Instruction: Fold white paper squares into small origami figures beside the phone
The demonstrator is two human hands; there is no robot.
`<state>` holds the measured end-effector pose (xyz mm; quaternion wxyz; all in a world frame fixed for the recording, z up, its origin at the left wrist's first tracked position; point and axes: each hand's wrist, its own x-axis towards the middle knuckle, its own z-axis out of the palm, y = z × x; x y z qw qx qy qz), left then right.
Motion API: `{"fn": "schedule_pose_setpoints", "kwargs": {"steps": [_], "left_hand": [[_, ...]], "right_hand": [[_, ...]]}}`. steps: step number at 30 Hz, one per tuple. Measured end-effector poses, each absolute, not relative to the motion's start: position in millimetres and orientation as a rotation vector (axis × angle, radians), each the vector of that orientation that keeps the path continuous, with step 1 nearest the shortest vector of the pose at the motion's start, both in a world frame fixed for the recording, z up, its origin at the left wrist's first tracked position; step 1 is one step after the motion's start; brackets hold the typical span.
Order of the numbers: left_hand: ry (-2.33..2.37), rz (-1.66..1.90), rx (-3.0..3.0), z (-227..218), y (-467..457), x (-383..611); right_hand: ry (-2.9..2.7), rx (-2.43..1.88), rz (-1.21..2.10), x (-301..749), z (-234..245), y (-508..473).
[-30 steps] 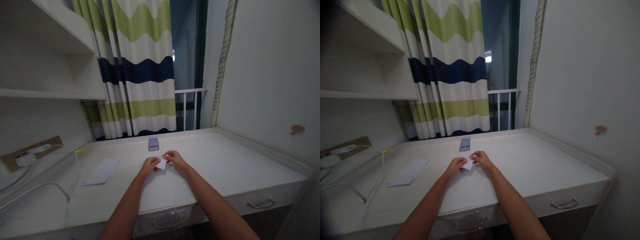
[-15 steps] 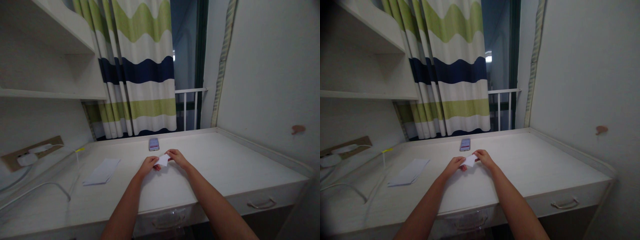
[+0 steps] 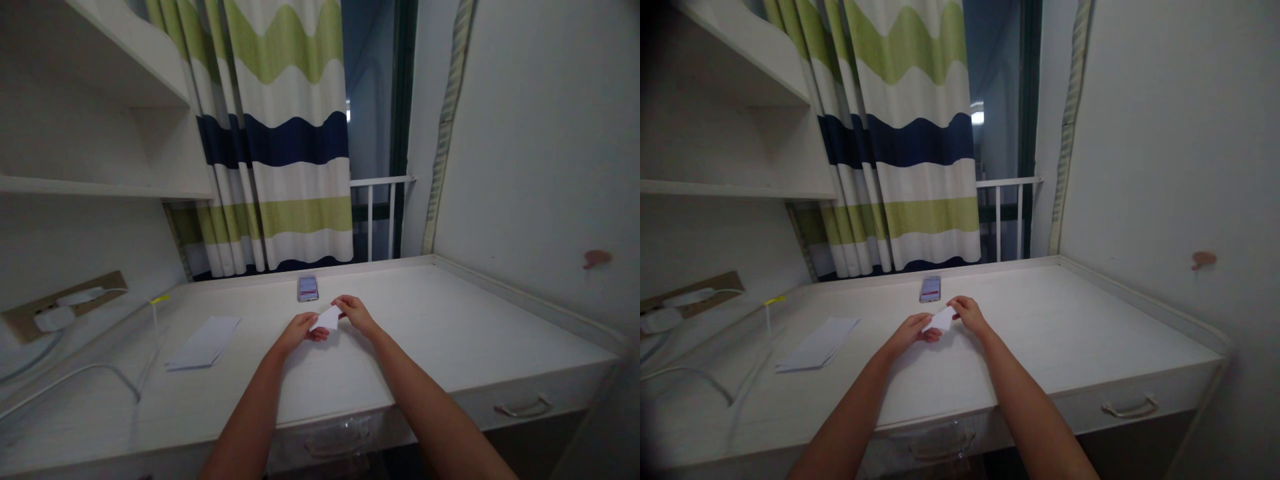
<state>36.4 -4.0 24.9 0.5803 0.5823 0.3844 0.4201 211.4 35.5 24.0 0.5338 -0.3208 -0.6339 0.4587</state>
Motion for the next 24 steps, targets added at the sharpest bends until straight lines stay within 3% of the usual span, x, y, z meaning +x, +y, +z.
{"fn": "schedule_pose_setpoints", "kwargs": {"steps": [13, 20, 24], "left_hand": [[1.106, 1.058, 1.592, 22, 3, 39], [1.133, 1.299, 1.577, 21, 9, 37], [1.167, 1.427, 1.524, 24, 7, 37]], "right_hand": [[-1.623, -0.751, 1.067, 204, 22, 32], [-1.491, -0.798, 0.889, 203, 21, 32], [-1.593, -0.757, 1.069, 198, 21, 26]]}}
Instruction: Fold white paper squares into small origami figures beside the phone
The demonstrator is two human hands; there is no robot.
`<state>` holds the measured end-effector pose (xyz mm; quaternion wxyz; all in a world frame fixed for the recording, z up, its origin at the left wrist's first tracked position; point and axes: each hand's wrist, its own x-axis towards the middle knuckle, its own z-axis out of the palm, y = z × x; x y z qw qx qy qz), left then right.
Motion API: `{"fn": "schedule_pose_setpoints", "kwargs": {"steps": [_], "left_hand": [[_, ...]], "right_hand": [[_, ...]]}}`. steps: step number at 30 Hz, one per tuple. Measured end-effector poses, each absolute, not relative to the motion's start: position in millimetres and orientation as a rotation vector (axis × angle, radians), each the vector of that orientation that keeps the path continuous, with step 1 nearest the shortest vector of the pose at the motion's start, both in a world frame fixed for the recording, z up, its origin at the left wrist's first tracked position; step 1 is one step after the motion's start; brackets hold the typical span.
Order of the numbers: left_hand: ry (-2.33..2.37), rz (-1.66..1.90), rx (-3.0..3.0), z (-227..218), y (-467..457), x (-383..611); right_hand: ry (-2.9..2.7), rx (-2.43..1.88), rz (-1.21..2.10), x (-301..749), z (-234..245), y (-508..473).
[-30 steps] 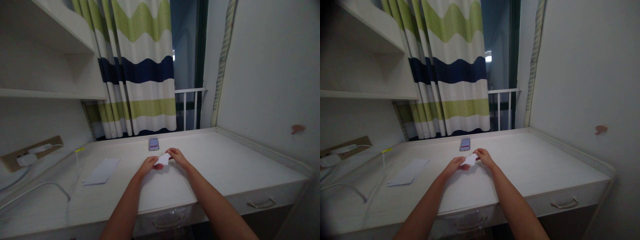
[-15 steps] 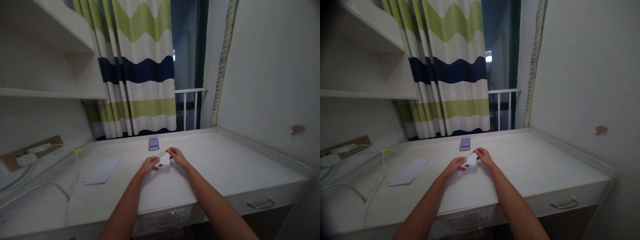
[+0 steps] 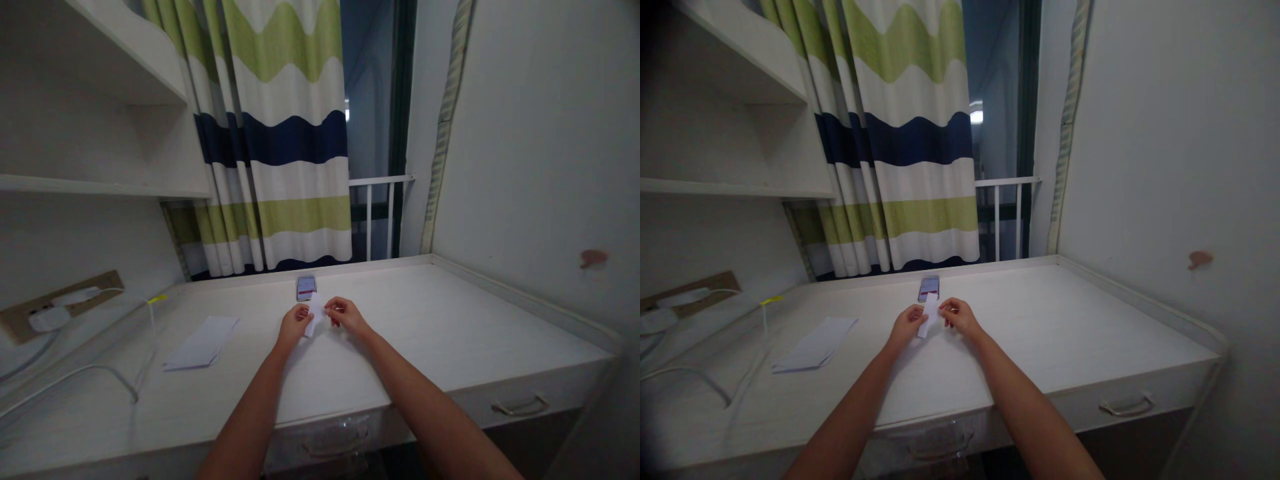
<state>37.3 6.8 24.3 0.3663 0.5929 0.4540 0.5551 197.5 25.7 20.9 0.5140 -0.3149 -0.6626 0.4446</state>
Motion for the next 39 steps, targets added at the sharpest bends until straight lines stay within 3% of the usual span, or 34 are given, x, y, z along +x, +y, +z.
{"fn": "schedule_pose_setpoints", "kwargs": {"steps": [10, 25, 39], "left_hand": [[0.979, 1.225, 1.493, 27, -5, 45], [0.989, 1.228, 1.549, 26, -1, 42], [1.000, 1.259, 1.579, 22, -2, 47]], "right_hand": [[-1.610, -0.657, 1.155, 192, 15, 22], [-1.572, -0.677, 1.200, 194, 19, 22], [-1.816, -0.845, 0.761, 192, 6, 29]]}}
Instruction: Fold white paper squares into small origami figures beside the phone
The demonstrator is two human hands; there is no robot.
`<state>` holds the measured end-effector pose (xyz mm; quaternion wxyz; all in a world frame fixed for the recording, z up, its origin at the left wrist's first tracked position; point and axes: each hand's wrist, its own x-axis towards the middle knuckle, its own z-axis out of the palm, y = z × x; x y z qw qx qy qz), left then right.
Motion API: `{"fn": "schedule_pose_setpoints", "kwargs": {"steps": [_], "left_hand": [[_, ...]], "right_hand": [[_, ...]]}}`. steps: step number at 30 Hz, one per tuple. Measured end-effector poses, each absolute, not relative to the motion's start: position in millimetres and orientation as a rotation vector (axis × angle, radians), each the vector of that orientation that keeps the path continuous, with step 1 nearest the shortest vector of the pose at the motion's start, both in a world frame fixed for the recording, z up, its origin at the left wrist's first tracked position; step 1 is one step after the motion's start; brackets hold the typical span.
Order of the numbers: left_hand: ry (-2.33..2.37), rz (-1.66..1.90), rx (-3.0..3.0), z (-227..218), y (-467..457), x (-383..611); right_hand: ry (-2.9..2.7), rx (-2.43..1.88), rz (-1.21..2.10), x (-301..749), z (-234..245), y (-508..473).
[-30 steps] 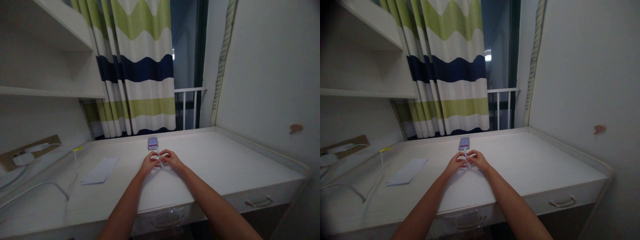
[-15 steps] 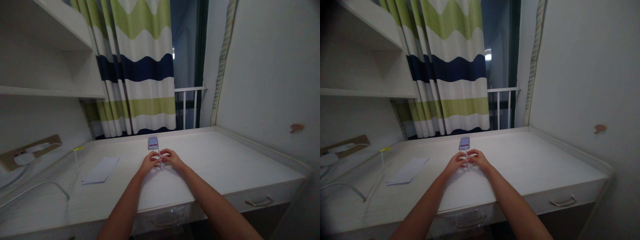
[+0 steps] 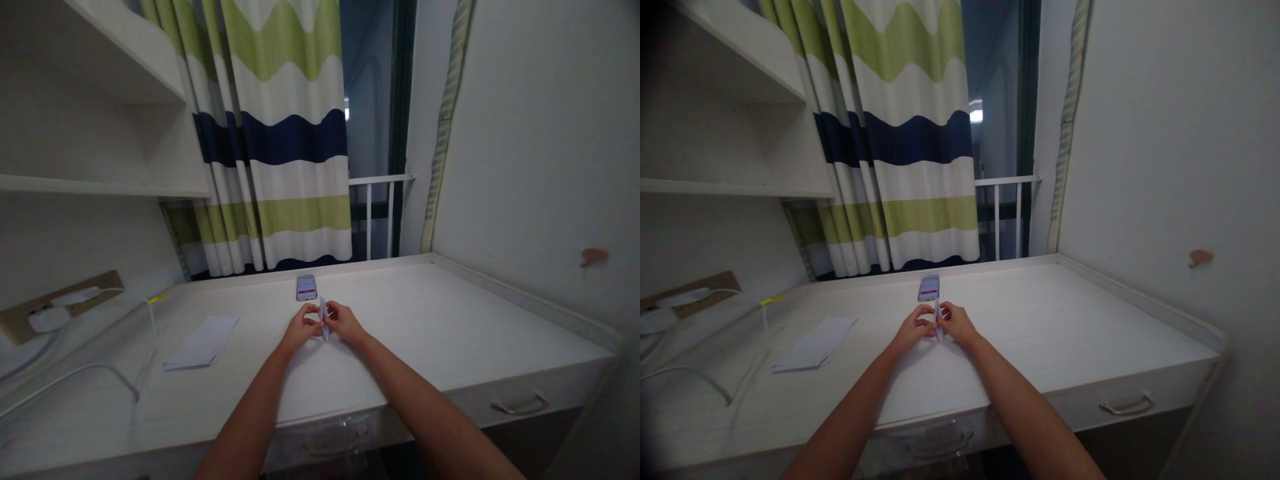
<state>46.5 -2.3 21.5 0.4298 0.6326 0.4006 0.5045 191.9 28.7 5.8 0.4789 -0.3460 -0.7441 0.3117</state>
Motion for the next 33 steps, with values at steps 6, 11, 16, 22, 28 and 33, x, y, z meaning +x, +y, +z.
{"fn": "schedule_pose_setpoints", "kwargs": {"steps": [6, 11, 16, 22, 28, 33], "left_hand": [[0.945, 1.211, 1.620, 25, -9, 49], [0.970, 1.221, 1.615, 22, -9, 53], [1.134, 1.329, 1.712, 16, -3, 58], [1.259, 1.364, 1.817, 14, -2, 57], [1.218, 1.499, 1.758, 16, -2, 58], [0.997, 1.497, 1.523, 21, 0, 58]], "right_hand": [[-1.848, -0.871, 0.682, 191, 10, 22], [-1.838, -0.957, 0.586, 188, 15, 17], [-1.849, -1.002, 0.512, 183, 17, 15], [-1.813, -0.981, 0.469, 183, 20, 13], [-1.802, -0.856, 0.525, 183, 20, 12], [-1.767, -0.770, 0.560, 184, 22, 11]]}}
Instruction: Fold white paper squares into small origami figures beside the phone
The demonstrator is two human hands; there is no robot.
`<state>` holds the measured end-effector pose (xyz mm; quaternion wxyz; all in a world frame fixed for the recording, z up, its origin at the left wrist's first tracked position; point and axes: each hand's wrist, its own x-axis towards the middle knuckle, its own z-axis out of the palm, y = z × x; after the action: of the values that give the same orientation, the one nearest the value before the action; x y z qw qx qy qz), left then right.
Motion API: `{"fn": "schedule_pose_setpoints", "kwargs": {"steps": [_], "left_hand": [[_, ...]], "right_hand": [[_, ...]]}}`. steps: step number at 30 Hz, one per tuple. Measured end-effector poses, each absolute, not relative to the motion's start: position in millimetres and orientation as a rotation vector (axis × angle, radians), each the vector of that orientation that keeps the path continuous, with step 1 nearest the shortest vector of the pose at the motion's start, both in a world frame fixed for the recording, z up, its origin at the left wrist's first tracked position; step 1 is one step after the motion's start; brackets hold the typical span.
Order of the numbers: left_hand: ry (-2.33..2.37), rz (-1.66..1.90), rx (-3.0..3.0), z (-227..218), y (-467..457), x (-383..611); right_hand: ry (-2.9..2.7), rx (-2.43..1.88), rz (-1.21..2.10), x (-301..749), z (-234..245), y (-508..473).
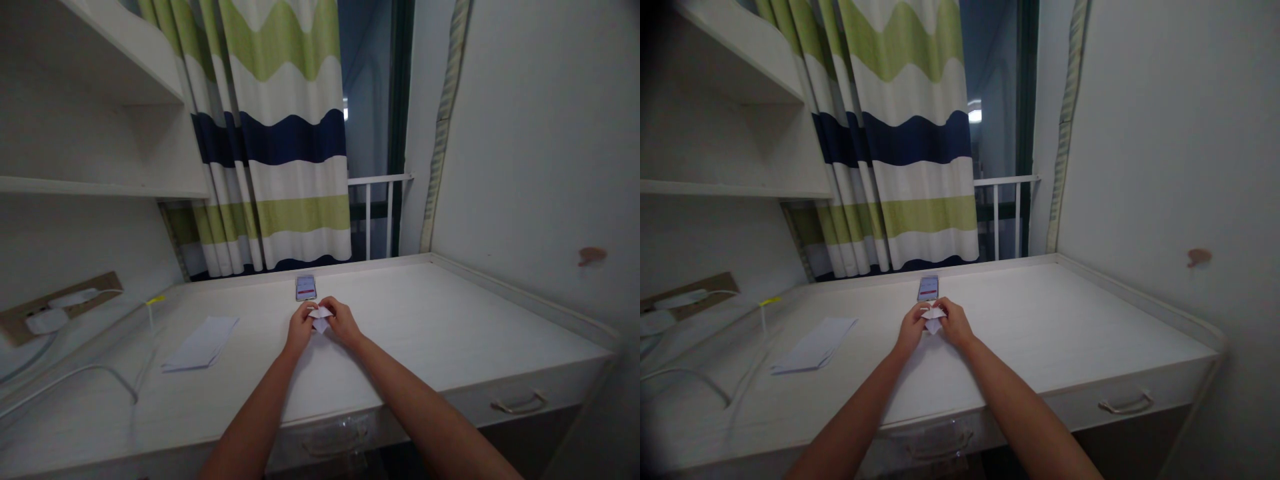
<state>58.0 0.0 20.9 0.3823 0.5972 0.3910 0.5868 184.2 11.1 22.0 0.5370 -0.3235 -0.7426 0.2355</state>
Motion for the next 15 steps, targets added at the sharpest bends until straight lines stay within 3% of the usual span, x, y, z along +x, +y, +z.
{"fn": "schedule_pose_setpoints", "kwargs": {"steps": [15], "left_hand": [[0.792, 1.328, 1.249, 31.1, -5.5, 49.9]], "right_hand": [[-1.665, -0.615, 0.786, 186.1, 19.0, 19.4]]}}
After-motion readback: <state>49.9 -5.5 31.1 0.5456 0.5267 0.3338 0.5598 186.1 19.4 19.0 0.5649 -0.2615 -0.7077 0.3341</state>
